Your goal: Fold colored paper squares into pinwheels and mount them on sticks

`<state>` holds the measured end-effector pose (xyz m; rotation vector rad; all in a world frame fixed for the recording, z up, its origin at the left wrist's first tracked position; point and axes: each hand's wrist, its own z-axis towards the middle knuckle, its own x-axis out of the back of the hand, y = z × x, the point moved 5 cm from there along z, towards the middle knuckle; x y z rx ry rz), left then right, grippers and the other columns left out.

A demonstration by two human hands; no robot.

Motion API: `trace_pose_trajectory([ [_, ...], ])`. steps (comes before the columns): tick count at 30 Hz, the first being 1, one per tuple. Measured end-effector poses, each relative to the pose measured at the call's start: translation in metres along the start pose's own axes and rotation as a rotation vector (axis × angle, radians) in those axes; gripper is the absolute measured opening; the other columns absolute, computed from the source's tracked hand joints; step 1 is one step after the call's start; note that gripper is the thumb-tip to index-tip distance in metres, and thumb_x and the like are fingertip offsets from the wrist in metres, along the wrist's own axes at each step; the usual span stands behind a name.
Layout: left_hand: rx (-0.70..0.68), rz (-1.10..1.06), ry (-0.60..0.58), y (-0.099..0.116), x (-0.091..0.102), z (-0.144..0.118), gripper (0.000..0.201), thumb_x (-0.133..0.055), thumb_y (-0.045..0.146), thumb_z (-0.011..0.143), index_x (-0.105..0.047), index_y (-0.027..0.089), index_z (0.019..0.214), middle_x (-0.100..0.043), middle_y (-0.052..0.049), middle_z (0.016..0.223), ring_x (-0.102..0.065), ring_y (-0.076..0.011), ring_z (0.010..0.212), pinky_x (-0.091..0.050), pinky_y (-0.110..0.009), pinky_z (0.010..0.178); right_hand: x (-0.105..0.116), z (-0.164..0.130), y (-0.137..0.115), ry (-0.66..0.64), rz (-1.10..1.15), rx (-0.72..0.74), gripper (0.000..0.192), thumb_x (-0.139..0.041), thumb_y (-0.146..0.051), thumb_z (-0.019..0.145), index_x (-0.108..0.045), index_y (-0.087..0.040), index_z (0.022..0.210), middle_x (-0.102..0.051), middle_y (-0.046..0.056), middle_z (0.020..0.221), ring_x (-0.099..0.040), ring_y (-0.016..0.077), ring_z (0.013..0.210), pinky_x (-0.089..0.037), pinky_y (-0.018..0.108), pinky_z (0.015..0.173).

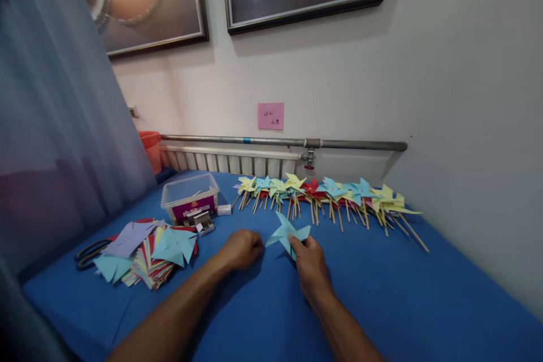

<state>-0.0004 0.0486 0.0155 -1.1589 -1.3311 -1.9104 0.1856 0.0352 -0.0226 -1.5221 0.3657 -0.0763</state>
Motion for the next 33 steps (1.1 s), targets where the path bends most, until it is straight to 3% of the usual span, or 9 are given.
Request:
trace_pose_trajectory([
  [3, -0.017, 0.173, -0.03, 0.003, 0.002, -0.001, 0.016, -0.061, 0.017, 0.079, -0.077, 0.018, 0.08, -0.076, -0.017, 0.087, -0.072, -0.03, 0.088, -0.051, -0.034, 0.083, -0.008, -0.006, 0.0, -0.029, 0.02, -0.03, 0.038, -0.078, -0.047, 0.065, -0.073, -0.018, 0.089, -0.075, 0.003, 0.07, -0.067, 0.0237, 0.065, -0.049, 0.031, 0.061],
  [9, 0.444, 0.444, -0.016, -0.07, 0.078, -0.011, 0.028, -0.059, 0.019, 0.082, -0.078, 0.01, 0.1, -0.074, -0.025, 0.105, -0.07, -0.0373, 0.104, -0.052, -0.041, 0.088, -0.01, -0.012, -0.001, -0.034, -0.009, -0.034, 0.033, -0.078, -0.046, 0.065, -0.074, -0.02, 0.085, -0.074, 0.001, 0.07, -0.065, 0.0226, 0.062, -0.048, 0.031, 0.06],
  [12, 0.544, 0.464, 0.049, -0.093, 0.095, -0.018, 0.032, -0.054, 0.018, 0.086, -0.077, 0.011, 0.106, -0.073, -0.025, 0.113, -0.069, -0.0386, 0.107, -0.052, -0.044, 0.089, -0.009, -0.011, 0.001, -0.036, -0.017, -0.045, 0.032, -0.078, -0.045, 0.064, -0.073, -0.02, 0.084, -0.073, 0.001, 0.067, -0.063, 0.0215, 0.06, -0.048, 0.031, 0.059],
  [15, 0.588, 0.453, 0.083, -0.102, 0.091, -0.02, 0.032, -0.052, 0.016, 0.087, -0.077, 0.012, 0.108, -0.073, -0.024, 0.115, -0.069, -0.0361, 0.108, -0.052, -0.043, 0.09, -0.009, -0.01, 0.002, -0.032, -0.015, -0.037, 0.033, -0.078, -0.046, 0.065, -0.073, -0.019, 0.084, -0.074, 0.001, 0.068, -0.063, 0.0209, 0.06, -0.048, 0.031, 0.059],
  [23, 0.593, 0.416, 0.012, -0.117, 0.082, -0.015, 0.029, -0.054, 0.019, 0.087, -0.077, 0.015, 0.105, -0.073, -0.022, 0.115, -0.069, -0.0354, 0.109, -0.053, -0.04, 0.086, -0.011, -0.014, -0.003, -0.05, -0.021, -0.012, 0.032, -0.076, -0.046, 0.065, -0.073, -0.02, 0.083, -0.074, 0.003, 0.071, -0.064, 0.0232, 0.065, -0.047, 0.031, 0.06],
  [33, 0.578, 0.397, -0.013, -0.117, 0.081, -0.013, 0.031, -0.054, 0.021, 0.087, -0.076, 0.014, 0.107, -0.073, -0.022, 0.117, -0.068, -0.0349, 0.112, -0.052, -0.037, 0.088, -0.01, -0.012, 0.002, -0.049, -0.037, -0.007, 0.032, -0.077, -0.046, 0.065, -0.074, -0.02, 0.082, -0.074, 0.003, 0.072, -0.064, 0.0225, 0.064, -0.047, 0.031, 0.06],
])
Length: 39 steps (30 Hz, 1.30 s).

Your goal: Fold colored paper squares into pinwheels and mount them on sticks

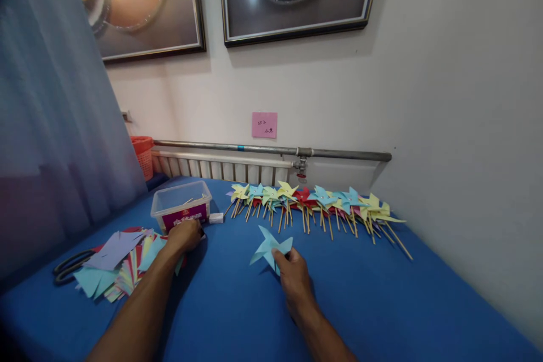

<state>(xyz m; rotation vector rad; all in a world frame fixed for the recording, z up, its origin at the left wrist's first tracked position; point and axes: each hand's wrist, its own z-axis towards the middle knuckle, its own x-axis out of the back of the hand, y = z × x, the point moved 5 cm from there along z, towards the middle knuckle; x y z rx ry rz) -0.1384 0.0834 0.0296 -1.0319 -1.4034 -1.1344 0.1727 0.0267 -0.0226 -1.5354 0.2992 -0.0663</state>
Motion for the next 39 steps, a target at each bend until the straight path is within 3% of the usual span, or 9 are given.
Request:
trace_pose_trajectory([
  [6, 0.023, 0.016, 0.077, 0.008, 0.016, -0.01, 0.031, -0.054, 0.022, 0.087, -0.076, 0.012, 0.106, -0.073, -0.024, 0.114, -0.068, -0.0354, 0.111, -0.05, -0.038, 0.091, 0.0, -0.001, -0.001, -0.008, 0.007, 0.004, 0.031, -0.075, -0.046, 0.067, -0.073, -0.02, 0.083, -0.074, 0.003, 0.073, -0.063, 0.0219, 0.064, -0.047, 0.03, 0.06],
  [9, -0.115, -0.043, 0.07, 0.035, 0.015, -0.022, 0.033, -0.048, 0.023, 0.091, -0.075, 0.011, 0.106, -0.074, -0.023, 0.109, -0.069, -0.0329, 0.107, -0.049, -0.037, 0.09, 0.001, 0.0, 0.0, -0.011, 0.017, -0.006, 0.029, -0.075, -0.045, 0.067, -0.072, -0.021, 0.081, -0.073, 0.002, 0.072, -0.063, 0.0216, 0.065, -0.047, 0.03, 0.061],
  [12, -0.296, -0.075, 0.001, 0.07, 0.0, -0.036, 0.03, -0.049, 0.025, 0.091, -0.075, 0.014, 0.101, -0.075, -0.021, 0.105, -0.07, -0.0308, 0.103, -0.048, -0.034, 0.088, 0.002, 0.001, 0.002, 0.003, 0.01, -0.023, 0.029, -0.076, -0.046, 0.067, -0.071, -0.021, 0.08, -0.071, 0.001, 0.069, -0.061, 0.0205, 0.062, -0.047, 0.03, 0.06],
  [15, -0.39, -0.088, -0.001, 0.092, -0.013, -0.046, 0.028, -0.05, 0.025, 0.09, -0.076, 0.016, 0.097, -0.075, -0.02, 0.104, -0.07, -0.0306, 0.101, -0.048, -0.034, 0.086, 0.002, 0.002, 0.004, 0.016, 0.016, -0.036, 0.029, -0.077, -0.046, 0.065, -0.07, -0.021, 0.077, -0.069, 0.0, 0.064, -0.059, 0.0193, 0.058, -0.045, 0.03, 0.058],
  [18, -0.407, -0.136, 0.008, 0.093, -0.016, -0.047, 0.027, -0.051, 0.023, 0.088, -0.076, 0.019, 0.093, -0.076, -0.015, 0.098, -0.07, -0.0273, 0.097, -0.047, -0.031, 0.083, 0.001, 0.002, 0.003, 0.016, 0.036, -0.045, 0.028, -0.078, -0.045, 0.063, -0.068, -0.021, 0.073, -0.068, -0.001, 0.062, -0.058, 0.0184, 0.057, -0.045, 0.029, 0.057],
  [28, -0.315, -0.234, -0.073, 0.061, -0.009, -0.02, 0.021, -0.057, 0.018, 0.078, -0.077, 0.019, 0.086, -0.076, -0.008, 0.088, -0.068, -0.021, 0.085, -0.044, -0.026, 0.072, 0.0, 0.002, 0.002, -0.023, 0.01, -0.047, 0.036, -0.077, -0.046, 0.064, -0.073, -0.017, 0.086, -0.075, 0.003, 0.071, -0.063, 0.0203, 0.062, -0.049, 0.03, 0.061],
  [35, -0.565, -0.252, -0.251, 0.09, -0.025, -0.041, 0.021, -0.058, 0.018, 0.074, -0.078, 0.019, 0.081, -0.075, -0.005, 0.079, -0.064, -0.0175, 0.071, -0.039, -0.024, 0.06, 0.0, 0.001, 0.0, -0.023, -0.003, -0.037, 0.033, -0.077, -0.046, 0.063, -0.072, -0.019, 0.082, -0.073, 0.003, 0.068, -0.063, 0.0213, 0.061, -0.048, 0.03, 0.059],
  [39, -0.602, -0.178, -0.234, 0.105, -0.029, -0.05, 0.021, -0.059, 0.019, 0.074, -0.079, 0.019, 0.08, -0.075, -0.006, 0.078, -0.063, -0.0181, 0.069, -0.039, -0.025, 0.061, -0.001, -0.002, -0.003, -0.029, -0.017, -0.015, 0.032, -0.076, -0.047, 0.064, -0.07, -0.019, 0.079, -0.073, 0.003, 0.068, -0.064, 0.0223, 0.064, -0.047, 0.03, 0.059],
])
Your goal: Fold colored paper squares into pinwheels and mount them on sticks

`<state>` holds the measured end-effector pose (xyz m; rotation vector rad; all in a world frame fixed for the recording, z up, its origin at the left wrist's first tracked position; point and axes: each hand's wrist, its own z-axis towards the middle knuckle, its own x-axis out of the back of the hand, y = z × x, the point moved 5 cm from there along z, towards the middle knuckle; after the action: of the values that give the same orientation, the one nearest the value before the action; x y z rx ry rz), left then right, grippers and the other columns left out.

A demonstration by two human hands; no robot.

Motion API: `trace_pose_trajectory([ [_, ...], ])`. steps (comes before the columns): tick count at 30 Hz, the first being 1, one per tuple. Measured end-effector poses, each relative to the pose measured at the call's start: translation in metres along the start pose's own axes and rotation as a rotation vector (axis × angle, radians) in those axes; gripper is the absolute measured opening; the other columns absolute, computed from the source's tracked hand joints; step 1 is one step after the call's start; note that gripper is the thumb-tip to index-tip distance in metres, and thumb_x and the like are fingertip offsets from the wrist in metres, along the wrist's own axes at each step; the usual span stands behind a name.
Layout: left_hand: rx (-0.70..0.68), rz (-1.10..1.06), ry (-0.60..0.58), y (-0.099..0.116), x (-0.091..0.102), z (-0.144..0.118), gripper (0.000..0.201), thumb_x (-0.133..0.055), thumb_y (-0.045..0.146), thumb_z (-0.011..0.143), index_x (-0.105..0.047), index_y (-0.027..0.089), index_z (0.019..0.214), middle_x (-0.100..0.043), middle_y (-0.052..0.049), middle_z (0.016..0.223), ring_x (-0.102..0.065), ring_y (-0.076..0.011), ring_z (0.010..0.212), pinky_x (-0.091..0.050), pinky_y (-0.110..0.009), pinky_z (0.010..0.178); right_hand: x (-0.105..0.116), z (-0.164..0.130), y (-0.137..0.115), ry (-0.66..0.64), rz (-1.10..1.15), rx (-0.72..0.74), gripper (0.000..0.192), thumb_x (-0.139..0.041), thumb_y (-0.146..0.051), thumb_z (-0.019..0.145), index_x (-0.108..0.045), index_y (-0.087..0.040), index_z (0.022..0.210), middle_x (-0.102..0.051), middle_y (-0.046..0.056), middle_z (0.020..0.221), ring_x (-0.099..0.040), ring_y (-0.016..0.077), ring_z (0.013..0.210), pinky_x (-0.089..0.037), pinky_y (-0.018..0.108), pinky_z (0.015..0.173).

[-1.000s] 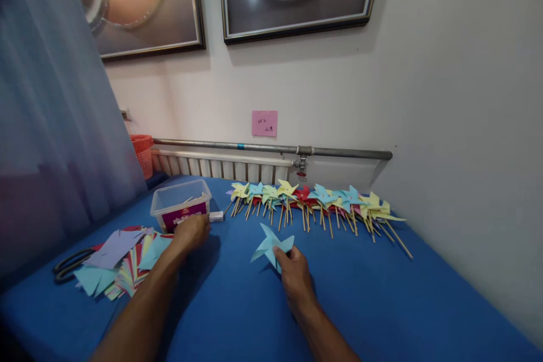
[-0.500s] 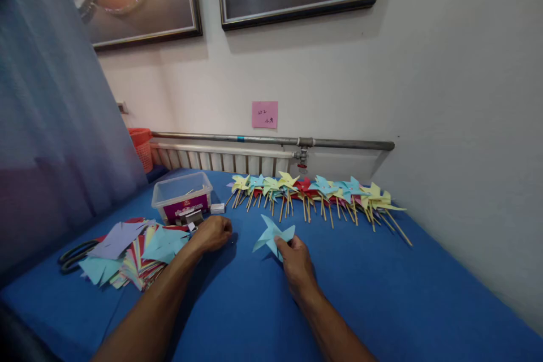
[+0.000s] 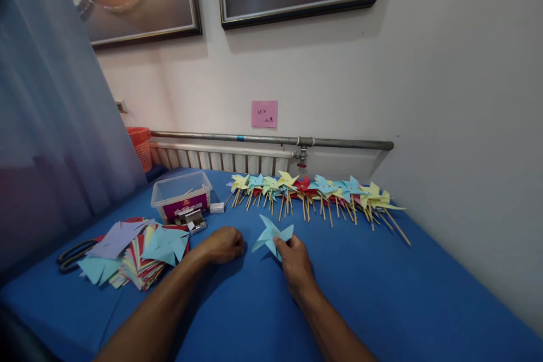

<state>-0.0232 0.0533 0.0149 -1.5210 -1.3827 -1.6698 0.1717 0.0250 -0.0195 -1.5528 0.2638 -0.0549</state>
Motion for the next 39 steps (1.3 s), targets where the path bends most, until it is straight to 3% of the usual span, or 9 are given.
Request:
trace_pose_trajectory([
  [5, 0.055, -0.189, 0.013, -0.006, 0.004, 0.001, 0.021, -0.059, 0.02, 0.076, -0.079, 0.018, 0.084, -0.076, -0.004, 0.08, -0.063, -0.0158, 0.072, -0.04, -0.022, 0.061, -0.001, -0.001, -0.003, -0.001, 0.008, -0.004, 0.032, -0.077, -0.044, 0.064, -0.071, -0.018, 0.081, -0.075, 0.004, 0.072, -0.064, 0.0215, 0.064, -0.048, 0.03, 0.059],
  [8, 0.064, -0.194, 0.082, -0.015, 0.012, -0.001, 0.022, -0.058, 0.017, 0.076, -0.078, 0.017, 0.085, -0.075, -0.003, 0.078, -0.063, -0.0154, 0.071, -0.039, -0.022, 0.061, -0.001, -0.001, -0.004, 0.011, 0.013, -0.008, 0.031, -0.077, -0.044, 0.063, -0.072, -0.018, 0.081, -0.073, 0.002, 0.068, -0.062, 0.0203, 0.061, -0.047, 0.029, 0.058],
  [11, 0.016, -0.177, 0.049, -0.015, 0.013, -0.004, 0.025, -0.059, 0.015, 0.073, -0.079, 0.019, 0.087, -0.076, -0.002, 0.08, -0.063, -0.0156, 0.072, -0.041, -0.022, 0.061, -0.001, -0.002, -0.005, 0.016, 0.005, -0.011, 0.03, -0.076, -0.044, 0.064, -0.071, -0.019, 0.079, -0.071, 0.0, 0.065, -0.062, 0.0204, 0.061, -0.046, 0.029, 0.058],
  [14, -0.058, -0.106, -0.009, -0.006, 0.01, -0.008, 0.027, -0.06, 0.014, 0.073, -0.08, 0.022, 0.088, -0.077, -0.001, 0.083, -0.064, -0.016, 0.073, -0.042, -0.022, 0.064, -0.001, -0.003, -0.004, 0.008, 0.01, -0.022, 0.029, -0.075, -0.044, 0.065, -0.07, -0.02, 0.079, -0.07, 0.0, 0.064, -0.062, 0.0209, 0.061, -0.047, 0.029, 0.058],
  [19, -0.111, 0.061, 0.029, 0.013, 0.01, -0.012, 0.029, -0.059, 0.014, 0.074, -0.08, 0.024, 0.092, -0.078, -0.004, 0.092, -0.068, -0.02, 0.085, -0.045, -0.025, 0.072, 0.0, 0.001, 0.002, 0.02, 0.017, -0.019, 0.031, -0.076, -0.045, 0.063, -0.069, -0.019, 0.078, -0.069, 0.0, 0.062, -0.06, 0.0192, 0.058, -0.046, 0.028, 0.056],
  [30, -0.055, 0.253, 0.024, 0.023, 0.006, -0.01, 0.025, -0.058, 0.022, 0.081, -0.078, 0.022, 0.095, -0.077, -0.011, 0.102, -0.07, -0.0271, 0.097, -0.049, -0.032, 0.081, 0.0, 0.0, 0.0, 0.007, -0.001, -0.025, 0.028, -0.075, -0.046, 0.066, -0.067, -0.021, 0.074, -0.067, -0.001, 0.058, -0.063, 0.0217, 0.06, -0.047, 0.03, 0.057],
  [36, -0.091, 0.103, 0.137, 0.016, 0.008, -0.009, 0.021, -0.057, 0.017, 0.078, -0.077, 0.021, 0.084, -0.075, -0.01, 0.091, -0.068, -0.026, 0.09, -0.047, -0.031, 0.08, -0.001, -0.002, -0.002, 0.004, 0.032, -0.002, 0.028, -0.076, -0.044, 0.067, -0.071, -0.02, 0.08, -0.072, 0.0, 0.066, -0.066, 0.0228, 0.066, -0.049, 0.03, 0.061],
  [39, -0.061, -0.148, 0.192, 0.006, 0.013, -0.007, 0.018, -0.057, 0.016, 0.075, -0.074, 0.02, 0.08, -0.072, -0.005, 0.08, -0.064, -0.0193, 0.079, -0.045, -0.026, 0.072, -0.001, -0.002, -0.002, -0.004, 0.018, 0.003, 0.029, -0.075, -0.045, 0.067, -0.071, -0.02, 0.08, -0.072, 0.001, 0.066, -0.066, 0.0237, 0.067, -0.048, 0.031, 0.061],
])
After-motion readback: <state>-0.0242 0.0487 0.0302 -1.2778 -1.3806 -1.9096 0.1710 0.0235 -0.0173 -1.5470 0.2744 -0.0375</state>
